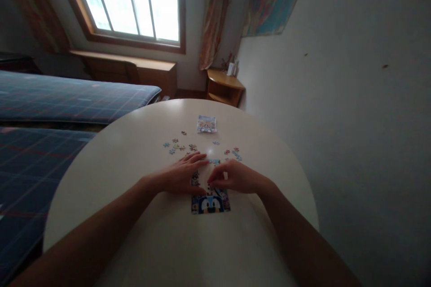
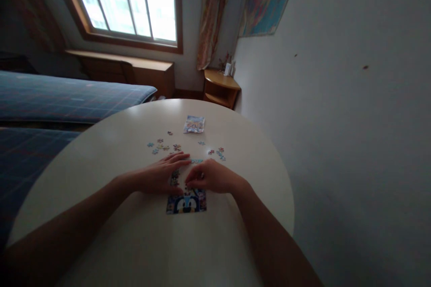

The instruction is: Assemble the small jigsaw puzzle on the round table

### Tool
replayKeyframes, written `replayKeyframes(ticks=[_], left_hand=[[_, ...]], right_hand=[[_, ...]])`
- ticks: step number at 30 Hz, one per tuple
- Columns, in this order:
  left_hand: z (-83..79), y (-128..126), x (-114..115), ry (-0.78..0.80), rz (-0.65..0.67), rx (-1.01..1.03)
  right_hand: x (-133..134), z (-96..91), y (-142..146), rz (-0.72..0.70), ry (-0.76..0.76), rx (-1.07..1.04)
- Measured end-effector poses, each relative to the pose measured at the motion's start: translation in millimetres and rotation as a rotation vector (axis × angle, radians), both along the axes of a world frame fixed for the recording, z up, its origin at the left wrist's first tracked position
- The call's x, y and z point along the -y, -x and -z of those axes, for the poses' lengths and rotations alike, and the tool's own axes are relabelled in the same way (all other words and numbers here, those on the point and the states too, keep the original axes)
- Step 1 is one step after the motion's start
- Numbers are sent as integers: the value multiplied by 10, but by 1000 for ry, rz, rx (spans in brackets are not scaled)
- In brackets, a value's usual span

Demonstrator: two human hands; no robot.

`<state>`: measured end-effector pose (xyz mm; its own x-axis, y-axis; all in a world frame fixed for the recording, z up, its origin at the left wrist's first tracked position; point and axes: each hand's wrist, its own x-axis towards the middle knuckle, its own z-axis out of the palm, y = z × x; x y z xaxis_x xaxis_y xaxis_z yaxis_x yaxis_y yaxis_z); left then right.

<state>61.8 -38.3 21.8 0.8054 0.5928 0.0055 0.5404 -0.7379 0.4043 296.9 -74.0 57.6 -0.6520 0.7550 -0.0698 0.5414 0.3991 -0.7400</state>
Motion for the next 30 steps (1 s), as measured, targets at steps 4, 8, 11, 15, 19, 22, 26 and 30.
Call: replayKeyframes(ticks=[4, 8, 11, 15, 19, 22, 26, 30], left_hand=[[1, -6, 1, 5, -14, -18], [-1, -12, 10, -5, -21, -16], [-19, -17, 19, -5, -21, -26], [-36, -22, 20, 0, -19, -55], [-26, -17, 14, -12, -10, -43], [-25, -15, 18, -8, -12, -52], [-21, -16, 22, -10, -13, -70], [-8, -7, 10, -22, -9, -49]], right_hand=[[5, 26, 65, -62, -17, 51], [-2, 35, 75, -63, -27, 57], [-4, 44, 71, -57, -50, 60], [-13, 48, 72, -73, -93, 57], [-17, 48, 85, -80, -91, 73], [-12, 58, 90, -82, -94, 100], [-30, 68, 36, -72, -106, 94], [-122, 43, -156, 66, -186, 53]])
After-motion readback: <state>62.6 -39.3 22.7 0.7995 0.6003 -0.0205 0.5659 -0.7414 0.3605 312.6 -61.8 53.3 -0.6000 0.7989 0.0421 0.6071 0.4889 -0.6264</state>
